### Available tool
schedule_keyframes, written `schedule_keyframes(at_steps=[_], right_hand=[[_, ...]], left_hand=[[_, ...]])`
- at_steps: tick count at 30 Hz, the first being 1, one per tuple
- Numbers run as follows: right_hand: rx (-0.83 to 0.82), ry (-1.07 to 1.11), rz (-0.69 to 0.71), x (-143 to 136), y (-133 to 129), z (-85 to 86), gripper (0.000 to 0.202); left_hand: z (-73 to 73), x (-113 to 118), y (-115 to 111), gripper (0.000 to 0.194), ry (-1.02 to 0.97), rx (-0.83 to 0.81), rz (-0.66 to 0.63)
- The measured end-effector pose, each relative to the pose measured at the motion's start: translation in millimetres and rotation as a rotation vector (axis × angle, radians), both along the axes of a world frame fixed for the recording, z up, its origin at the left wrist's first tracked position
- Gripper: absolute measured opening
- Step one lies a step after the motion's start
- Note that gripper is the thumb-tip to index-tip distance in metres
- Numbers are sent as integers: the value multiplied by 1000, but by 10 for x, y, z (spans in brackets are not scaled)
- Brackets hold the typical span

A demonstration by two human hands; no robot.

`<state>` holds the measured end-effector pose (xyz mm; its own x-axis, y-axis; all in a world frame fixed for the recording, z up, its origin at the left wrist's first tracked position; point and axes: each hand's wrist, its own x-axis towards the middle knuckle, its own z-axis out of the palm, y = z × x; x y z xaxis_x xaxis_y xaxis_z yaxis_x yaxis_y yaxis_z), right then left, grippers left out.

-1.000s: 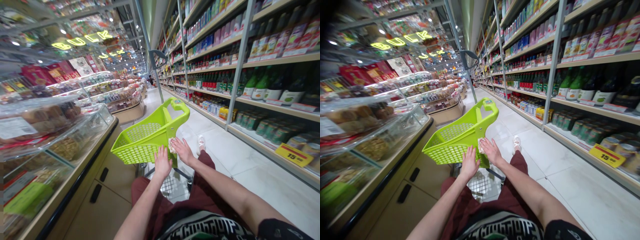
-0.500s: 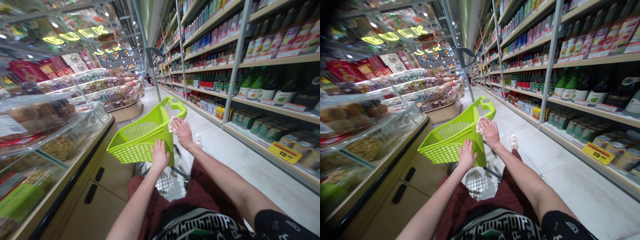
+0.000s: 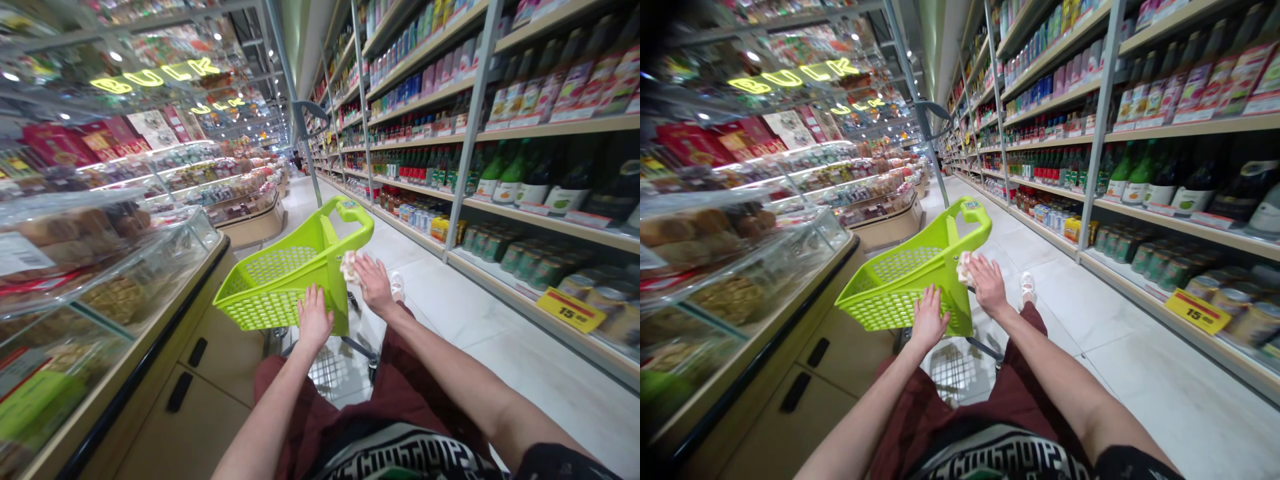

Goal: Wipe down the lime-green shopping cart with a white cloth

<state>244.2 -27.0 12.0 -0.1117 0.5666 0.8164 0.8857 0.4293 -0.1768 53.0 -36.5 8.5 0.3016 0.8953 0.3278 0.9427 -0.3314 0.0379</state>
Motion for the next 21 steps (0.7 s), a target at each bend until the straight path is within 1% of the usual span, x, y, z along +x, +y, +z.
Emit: schedule_keyframes(at_steps=[2, 3, 4, 5, 6, 7, 11, 12, 13, 14, 15, 16, 19, 21], right_hand=[[74, 76, -75, 31, 79, 253, 45], [84, 86, -89, 21, 115, 324, 46], [73, 74, -86, -8, 141, 347, 46], [45, 43, -66, -52, 154, 319, 45], [3, -2, -34, -107, 155, 244, 45], [-48, -55, 8, -169, 142, 132, 45], [-245, -189, 128, -350, 16, -421, 46], [-279, -199, 143, -355, -17, -511, 46], [-299, -200, 153, -340, -44, -559, 47], [-298, -189, 154, -307, -62, -560, 46], [-273, -169, 148, -260, -70, -517, 46], [-228, -140, 133, -204, -67, -432, 46], [-29, -29, 36, -48, 0, -44, 46], [58, 5, -28, -3, 67, 188, 46]], left_hand=[[30, 23, 8, 59, 2, 11, 4], [43, 41, 7, 59, 4, 16, 3], [52, 60, 3, 59, 6, 19, 1], [59, 78, -4, 59, 9, 20, -1], [61, 92, -11, 59, 12, 20, -4], [59, 99, -18, 59, 15, 20, -8], [34, 61, -25, 57, 19, 27, -22], [28, 42, -22, 57, 18, 28, -20], [25, 24, -17, 57, 16, 26, -15], [26, 11, -13, 57, 14, 23, -8], [30, 3, -8, 57, 12, 17, -1], [39, 3, -5, 57, 9, 10, 6], [91, 44, 1, 58, 2, 0, 6], [144, 91, 4, 59, 0, 12, -1]])
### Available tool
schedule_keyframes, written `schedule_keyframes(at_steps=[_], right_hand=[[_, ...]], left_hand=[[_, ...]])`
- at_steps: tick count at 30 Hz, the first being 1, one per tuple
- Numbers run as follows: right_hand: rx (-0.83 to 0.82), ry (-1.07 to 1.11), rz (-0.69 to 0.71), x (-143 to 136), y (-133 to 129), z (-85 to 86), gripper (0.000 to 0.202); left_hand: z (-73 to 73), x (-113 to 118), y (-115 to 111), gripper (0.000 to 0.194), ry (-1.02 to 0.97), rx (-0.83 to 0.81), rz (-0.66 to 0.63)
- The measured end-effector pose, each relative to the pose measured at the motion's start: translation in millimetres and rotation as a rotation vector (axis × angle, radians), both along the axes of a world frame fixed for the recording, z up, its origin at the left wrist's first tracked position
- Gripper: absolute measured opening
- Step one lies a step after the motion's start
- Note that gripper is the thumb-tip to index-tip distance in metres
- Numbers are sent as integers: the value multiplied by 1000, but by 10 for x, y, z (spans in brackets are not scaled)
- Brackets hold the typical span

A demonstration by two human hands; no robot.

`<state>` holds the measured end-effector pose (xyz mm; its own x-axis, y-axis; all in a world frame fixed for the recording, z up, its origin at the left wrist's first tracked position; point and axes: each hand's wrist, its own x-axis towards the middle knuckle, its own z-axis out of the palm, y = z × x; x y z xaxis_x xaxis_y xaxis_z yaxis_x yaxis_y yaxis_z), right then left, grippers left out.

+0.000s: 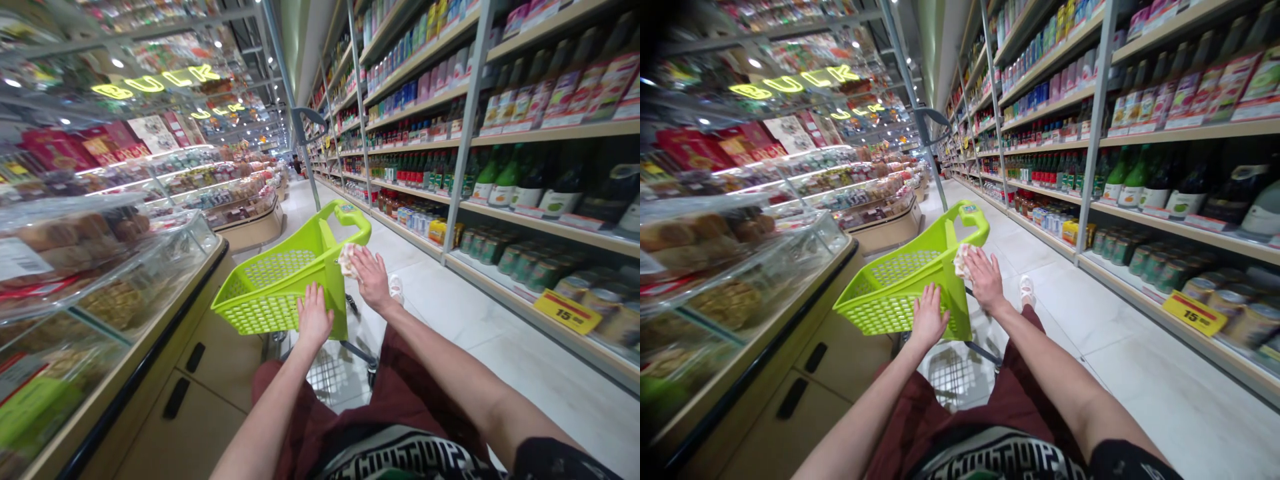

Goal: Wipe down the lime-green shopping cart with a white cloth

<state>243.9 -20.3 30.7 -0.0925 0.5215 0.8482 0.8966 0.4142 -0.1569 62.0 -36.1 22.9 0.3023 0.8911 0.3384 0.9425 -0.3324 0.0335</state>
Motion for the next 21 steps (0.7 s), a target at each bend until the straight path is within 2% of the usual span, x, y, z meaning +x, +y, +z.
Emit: schedule_keyframes(at_steps=[2, 4, 9, 12, 15, 19, 21], right_hand=[[16, -29, -20, -20, 58, 102, 44], [-21, -101, 0, -90, 92, 45, 43], [-171, -210, 65, -280, 37, -453, 42], [-245, -230, 109, -292, -64, -600, 45], [-215, -181, 119, -204, -132, -447, 46], [-18, 20, -9, -30, -56, 28, 45], [19, 67, -52, -4, 18, 190, 46]], left_hand=[[57, 44, 4, 61, 4, 24, -6], [104, 71, 8, 63, 14, 41, -14], [86, 38, 8, 64, 47, 30, -30], [17, 3, 2, 64, 50, 24, -20], [5, 5, -4, 63, 48, 25, -21], [105, 63, 4, 65, 35, 51, -27], [155, 98, 11, 66, 29, 63, -33]])
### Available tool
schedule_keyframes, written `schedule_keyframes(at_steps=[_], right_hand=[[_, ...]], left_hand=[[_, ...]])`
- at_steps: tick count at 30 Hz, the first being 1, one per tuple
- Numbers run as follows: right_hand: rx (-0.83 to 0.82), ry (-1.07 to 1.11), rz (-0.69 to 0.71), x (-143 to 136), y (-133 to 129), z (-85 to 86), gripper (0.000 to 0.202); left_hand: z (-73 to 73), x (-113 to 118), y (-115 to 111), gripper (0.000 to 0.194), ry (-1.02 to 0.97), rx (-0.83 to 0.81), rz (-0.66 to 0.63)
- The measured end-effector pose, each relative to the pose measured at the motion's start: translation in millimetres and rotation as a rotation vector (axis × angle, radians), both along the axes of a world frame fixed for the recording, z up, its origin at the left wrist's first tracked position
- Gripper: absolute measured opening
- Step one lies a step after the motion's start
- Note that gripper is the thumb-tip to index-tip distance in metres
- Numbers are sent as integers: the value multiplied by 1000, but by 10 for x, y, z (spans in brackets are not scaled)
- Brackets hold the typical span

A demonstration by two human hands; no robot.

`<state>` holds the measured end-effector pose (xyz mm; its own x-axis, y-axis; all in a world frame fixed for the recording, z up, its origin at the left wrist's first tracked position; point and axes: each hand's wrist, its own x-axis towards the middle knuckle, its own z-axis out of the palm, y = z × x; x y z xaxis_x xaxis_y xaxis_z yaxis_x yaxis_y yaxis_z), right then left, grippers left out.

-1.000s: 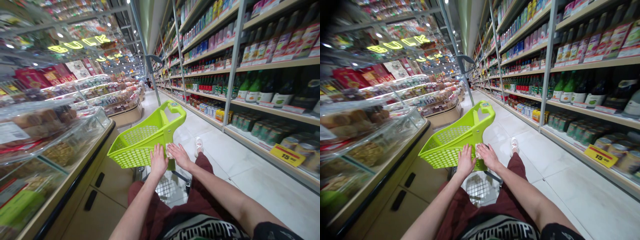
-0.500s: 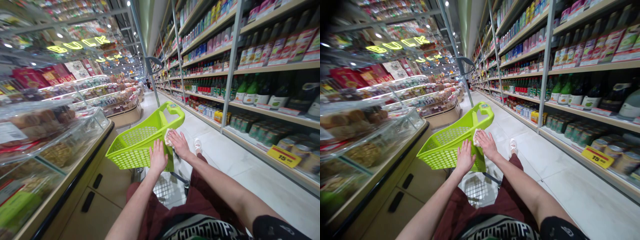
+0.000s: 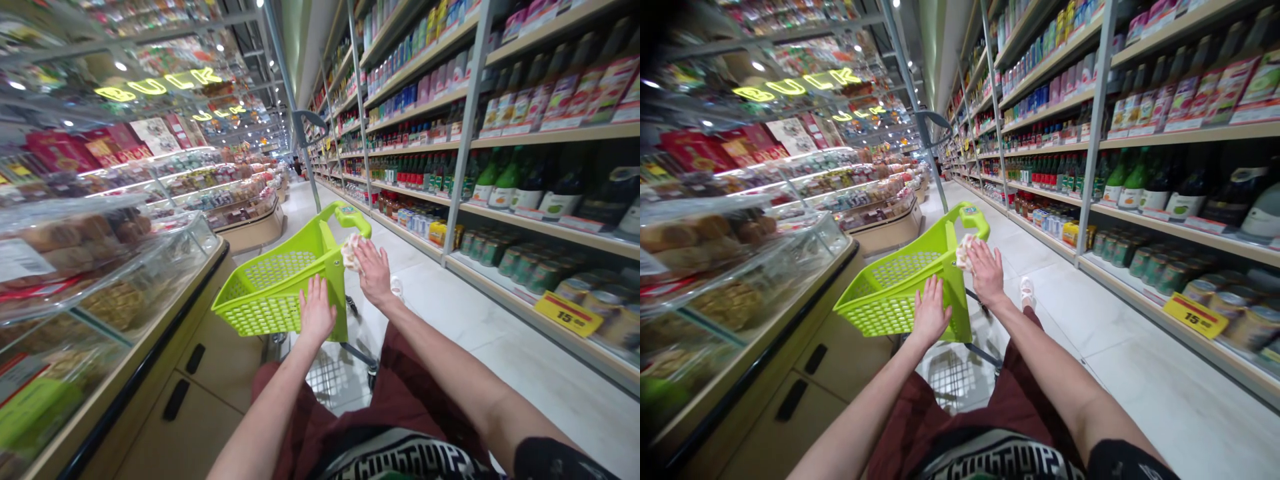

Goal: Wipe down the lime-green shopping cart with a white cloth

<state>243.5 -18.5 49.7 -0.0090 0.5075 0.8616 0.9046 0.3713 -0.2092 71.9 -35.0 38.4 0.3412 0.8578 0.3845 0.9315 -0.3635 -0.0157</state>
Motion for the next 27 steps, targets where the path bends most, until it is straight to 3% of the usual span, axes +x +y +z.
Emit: schedule_keyframes(at_steps=[3, 8, 10, 13, 17, 20, 23, 27], right_hand=[[-67, -73, 51, -96, 49, -36, 45], [-294, -237, 199, -352, -78, -566, 47], [-347, -251, 231, -355, -137, -686, 48], [-287, -186, 203, -206, -153, -580, 48], [-37, 58, 2, 83, -32, -116, 49], [-4, 107, -54, 140, 66, 85, 51], [-87, 0, 38, -5, 86, -18, 49], [-229, -160, 183, -273, 4, -378, 48]], left_hand=[[13, 31, 1, 66, 3, 6, -10], [-101, -32, -7, 64, 26, -2, -17], [-135, -76, -1, 64, 30, -5, -12], [-126, -106, 15, 64, 22, -12, 7], [-28, -58, 29, 64, 2, 7, 14], [37, -2, 24, 65, -4, 24, 1], [56, 19, 14, 65, -7, 23, -11], [12, -25, 20, 65, 5, 11, -5]])
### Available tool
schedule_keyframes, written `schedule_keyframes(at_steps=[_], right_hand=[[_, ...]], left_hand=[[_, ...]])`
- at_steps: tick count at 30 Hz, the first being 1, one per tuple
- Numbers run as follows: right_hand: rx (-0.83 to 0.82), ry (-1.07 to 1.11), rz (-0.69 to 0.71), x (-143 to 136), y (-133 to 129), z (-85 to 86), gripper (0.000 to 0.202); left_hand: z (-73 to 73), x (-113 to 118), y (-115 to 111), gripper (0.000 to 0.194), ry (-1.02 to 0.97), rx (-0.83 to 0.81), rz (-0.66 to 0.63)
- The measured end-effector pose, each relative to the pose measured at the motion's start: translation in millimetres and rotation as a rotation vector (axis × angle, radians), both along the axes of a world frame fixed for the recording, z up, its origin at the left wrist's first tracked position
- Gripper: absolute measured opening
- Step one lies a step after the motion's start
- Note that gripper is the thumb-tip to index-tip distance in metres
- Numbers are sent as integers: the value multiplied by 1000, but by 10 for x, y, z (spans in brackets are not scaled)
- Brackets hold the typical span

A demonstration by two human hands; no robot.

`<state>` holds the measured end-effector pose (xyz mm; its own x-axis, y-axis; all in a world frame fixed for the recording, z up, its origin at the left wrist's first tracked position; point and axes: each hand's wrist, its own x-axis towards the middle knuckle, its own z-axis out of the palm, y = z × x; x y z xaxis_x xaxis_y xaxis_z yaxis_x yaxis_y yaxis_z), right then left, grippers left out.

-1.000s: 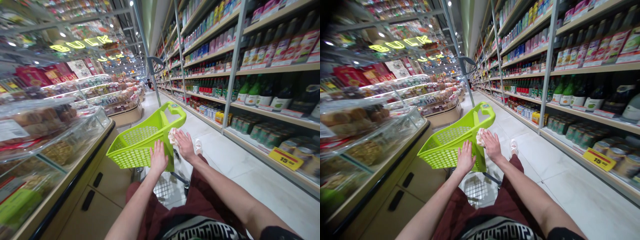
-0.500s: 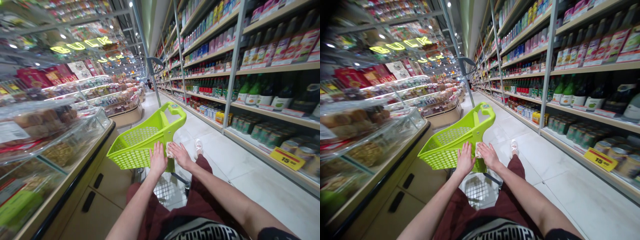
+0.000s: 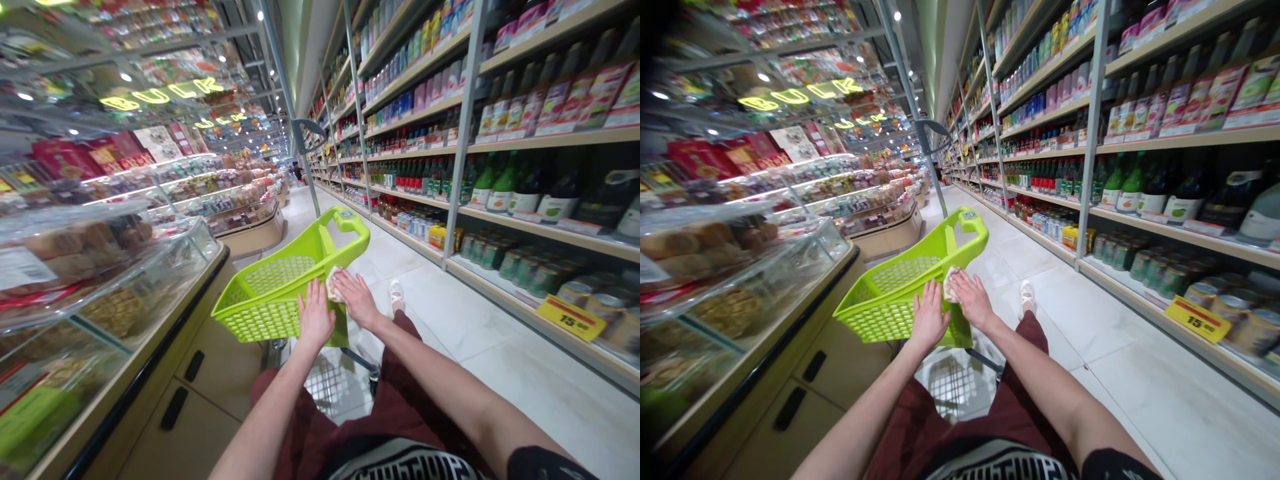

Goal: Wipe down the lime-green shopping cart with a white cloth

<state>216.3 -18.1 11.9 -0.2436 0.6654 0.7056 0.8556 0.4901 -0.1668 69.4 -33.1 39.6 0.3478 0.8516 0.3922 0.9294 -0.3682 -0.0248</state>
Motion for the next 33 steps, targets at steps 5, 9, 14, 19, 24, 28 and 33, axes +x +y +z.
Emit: schedule_keyframes(at_steps=[5, 9, 14, 19, 24, 28, 33], right_hand=[[-25, 13, 19, 85, -81, -82, 50], [206, 263, -173, 442, 15, 275, 50], [317, 368, -303, 580, 194, 590, 49], [180, 193, -207, 257, 146, 428, 49], [64, 41, 50, 28, 33, 282, 47], [169, 180, 111, 133, 37, 448, 48], [302, 353, -199, 449, 145, 807, 45]], left_hand=[[-74, -68, 33, 65, 9, 16, 17], [-50, -51, 39, 66, 2, 19, 21], [7, 12, 24, 65, -16, 14, 6], [9, 19, 13, 65, -4, 13, -7], [-23, -4, 12, 64, 4, 8, 14], [5, -75, 53, 64, -3, 24, 25], [132, -331, 232, 65, -64, 46, 168]])
